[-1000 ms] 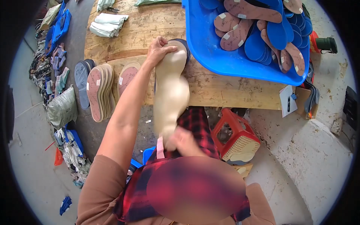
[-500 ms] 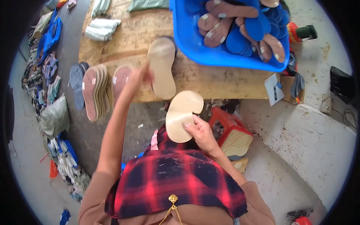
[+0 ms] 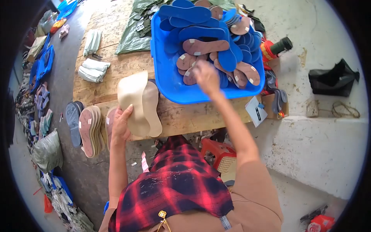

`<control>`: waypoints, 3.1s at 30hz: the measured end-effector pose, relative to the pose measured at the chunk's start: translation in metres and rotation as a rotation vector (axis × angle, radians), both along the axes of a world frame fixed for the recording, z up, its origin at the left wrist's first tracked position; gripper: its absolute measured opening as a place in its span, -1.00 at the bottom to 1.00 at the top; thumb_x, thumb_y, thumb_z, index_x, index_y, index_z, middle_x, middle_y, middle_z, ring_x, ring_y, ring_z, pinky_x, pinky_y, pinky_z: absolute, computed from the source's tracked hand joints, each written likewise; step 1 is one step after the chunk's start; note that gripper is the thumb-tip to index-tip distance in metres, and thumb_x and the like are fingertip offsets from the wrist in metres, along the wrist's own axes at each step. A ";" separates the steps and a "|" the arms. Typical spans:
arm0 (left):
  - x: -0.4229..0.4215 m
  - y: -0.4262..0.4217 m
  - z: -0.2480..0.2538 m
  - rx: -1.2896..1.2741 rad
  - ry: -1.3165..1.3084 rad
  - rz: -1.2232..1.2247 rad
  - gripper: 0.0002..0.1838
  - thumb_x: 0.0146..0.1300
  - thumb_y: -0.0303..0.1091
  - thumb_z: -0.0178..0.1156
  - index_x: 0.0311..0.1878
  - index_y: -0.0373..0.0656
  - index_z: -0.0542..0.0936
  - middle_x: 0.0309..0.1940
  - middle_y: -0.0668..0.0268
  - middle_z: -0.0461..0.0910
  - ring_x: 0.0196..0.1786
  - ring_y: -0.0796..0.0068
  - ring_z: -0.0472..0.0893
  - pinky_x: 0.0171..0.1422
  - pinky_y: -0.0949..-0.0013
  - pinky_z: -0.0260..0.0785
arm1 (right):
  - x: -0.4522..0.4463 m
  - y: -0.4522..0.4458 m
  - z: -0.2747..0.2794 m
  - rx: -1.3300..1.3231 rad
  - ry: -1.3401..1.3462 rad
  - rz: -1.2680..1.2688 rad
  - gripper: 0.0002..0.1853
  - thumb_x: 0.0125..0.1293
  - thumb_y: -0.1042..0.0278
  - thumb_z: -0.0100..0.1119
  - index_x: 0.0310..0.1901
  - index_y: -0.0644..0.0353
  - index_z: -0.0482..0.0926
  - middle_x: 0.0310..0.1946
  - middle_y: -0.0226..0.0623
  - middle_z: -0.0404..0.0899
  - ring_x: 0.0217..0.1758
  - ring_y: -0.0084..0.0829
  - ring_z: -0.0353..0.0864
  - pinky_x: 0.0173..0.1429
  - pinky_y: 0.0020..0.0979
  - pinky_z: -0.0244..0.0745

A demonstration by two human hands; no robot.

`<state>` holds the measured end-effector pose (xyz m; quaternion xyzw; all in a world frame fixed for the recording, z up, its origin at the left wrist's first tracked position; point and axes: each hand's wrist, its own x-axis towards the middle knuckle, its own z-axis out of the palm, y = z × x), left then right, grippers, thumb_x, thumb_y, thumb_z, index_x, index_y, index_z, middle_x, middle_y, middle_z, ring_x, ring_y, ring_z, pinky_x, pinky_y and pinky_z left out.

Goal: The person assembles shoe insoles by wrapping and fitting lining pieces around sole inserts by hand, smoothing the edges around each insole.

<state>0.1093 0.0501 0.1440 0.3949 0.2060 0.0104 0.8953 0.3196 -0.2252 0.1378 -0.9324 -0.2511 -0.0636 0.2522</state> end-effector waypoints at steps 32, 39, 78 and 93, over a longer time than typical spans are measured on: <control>-0.144 -0.065 -0.118 -0.233 0.565 0.053 -0.76 0.39 -0.33 0.12 0.05 -0.19 0.51 -0.11 0.29 0.65 -0.13 0.45 0.68 -0.04 0.30 0.60 | 0.100 -0.092 -0.012 0.066 0.319 0.043 -0.59 0.11 0.34 0.35 -0.01 0.31 0.55 -0.01 -0.04 0.59 0.04 -0.18 0.59 0.16 -0.28 0.41; -0.149 -0.068 -0.119 -0.295 0.536 0.132 -0.75 0.39 -0.40 0.11 0.09 -0.23 0.49 -0.03 0.26 0.61 0.00 0.43 0.63 0.07 0.29 0.58 | -0.001 -0.059 0.000 0.357 0.212 -0.159 -0.57 0.39 0.23 0.12 0.12 0.43 0.44 0.13 -0.07 0.48 0.13 -0.31 0.48 0.25 -0.29 0.34; -0.165 -0.063 -0.071 -0.212 0.228 0.172 -0.62 0.23 -0.42 0.32 0.07 -0.32 0.50 -0.12 0.28 0.63 -0.11 0.56 0.62 0.05 0.43 0.51 | -0.234 0.073 -0.057 0.691 2.126 -0.129 -0.46 0.42 -0.15 0.01 0.14 0.19 0.42 -0.05 -0.16 0.60 -0.06 -0.30 0.63 -0.01 -0.32 0.57; -0.215 -0.046 -0.070 -0.036 0.244 0.061 -0.58 0.18 -0.42 0.34 0.10 -0.33 0.54 -0.11 0.27 0.66 -0.14 0.59 0.64 0.04 0.45 0.50 | -0.222 0.086 -0.053 1.245 2.159 -0.074 -0.54 0.51 0.07 -0.16 0.29 0.17 0.36 0.23 -0.21 0.47 0.26 -0.22 0.48 0.28 -0.11 0.44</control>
